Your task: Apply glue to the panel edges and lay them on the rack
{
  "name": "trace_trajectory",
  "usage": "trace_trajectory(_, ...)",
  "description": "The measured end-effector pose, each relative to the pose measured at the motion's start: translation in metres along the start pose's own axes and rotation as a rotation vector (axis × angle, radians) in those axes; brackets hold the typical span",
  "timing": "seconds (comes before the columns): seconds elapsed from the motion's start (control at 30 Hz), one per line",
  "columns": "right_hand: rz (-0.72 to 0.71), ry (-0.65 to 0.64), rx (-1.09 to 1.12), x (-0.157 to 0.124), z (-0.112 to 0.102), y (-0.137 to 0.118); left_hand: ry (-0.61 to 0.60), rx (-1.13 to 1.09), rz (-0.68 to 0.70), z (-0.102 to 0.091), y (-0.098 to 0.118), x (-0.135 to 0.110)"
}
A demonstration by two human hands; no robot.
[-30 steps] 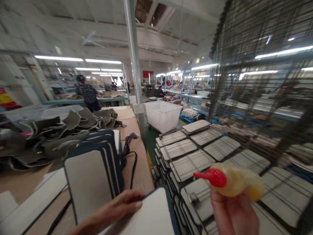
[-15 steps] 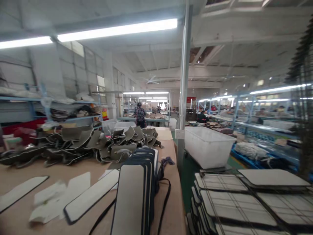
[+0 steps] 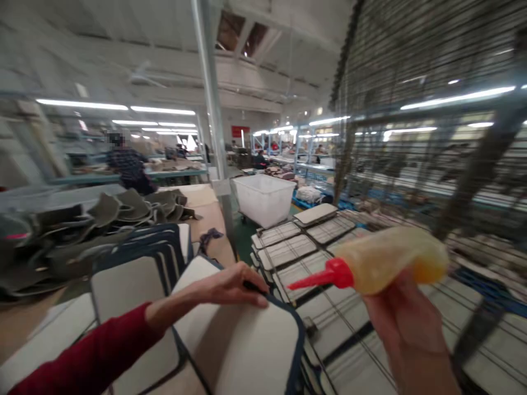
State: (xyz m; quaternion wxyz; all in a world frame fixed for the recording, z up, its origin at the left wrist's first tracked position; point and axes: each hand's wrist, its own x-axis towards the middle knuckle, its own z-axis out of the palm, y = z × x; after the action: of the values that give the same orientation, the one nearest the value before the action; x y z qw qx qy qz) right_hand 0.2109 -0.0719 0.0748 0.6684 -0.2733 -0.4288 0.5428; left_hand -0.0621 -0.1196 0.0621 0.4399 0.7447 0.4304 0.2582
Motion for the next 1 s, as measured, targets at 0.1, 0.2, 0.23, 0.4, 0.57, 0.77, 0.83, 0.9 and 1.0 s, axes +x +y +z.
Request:
trace_trajectory(0.1,-0.016,0.074,0.038,0.0,0.005,-0.017,-0.192,0.118,0.094,-0.021,0.005,0.023)
trace_trajectory(0.2,-0.032,-0.024,-0.026,0.003,0.008,-0.021,-0.323,0.181,0.185,-0.031,0.011,0.035)
trace_trajectory(0.23,-0.021,-0.055,-0.046,0.003,0.008,-0.02,-0.364,0.19,0.21,-0.032,0.014,0.038)
trace_trajectory(0.4,-0.015,-0.161,-0.1,-0.001,0.012,-0.02,-0.509,0.205,0.287,-0.038,0.026,0.048)
trace_trajectory(0.57,-0.026,-0.153,-0.126,-0.003,0.019,-0.02,-0.562,0.202,0.292,-0.043,0.03,0.047)
trace_trajectory(0.77,0.017,-0.161,-0.127,-0.009,0.028,-0.015,-0.595,0.169,0.259,-0.048,0.029,0.039)
trace_trajectory(0.83,0.036,-0.178,-0.122,-0.008,0.03,-0.012,-0.598,0.135,0.232,-0.049,0.029,0.036)
trace_trajectory(0.9,0.052,-0.203,-0.113,-0.007,0.031,-0.009,-0.593,0.095,0.2,-0.049,0.031,0.033)
trace_trajectory(1.0,0.055,-0.239,-0.072,-0.004,0.03,-0.004,-0.59,0.044,0.171,-0.049,0.034,0.029)
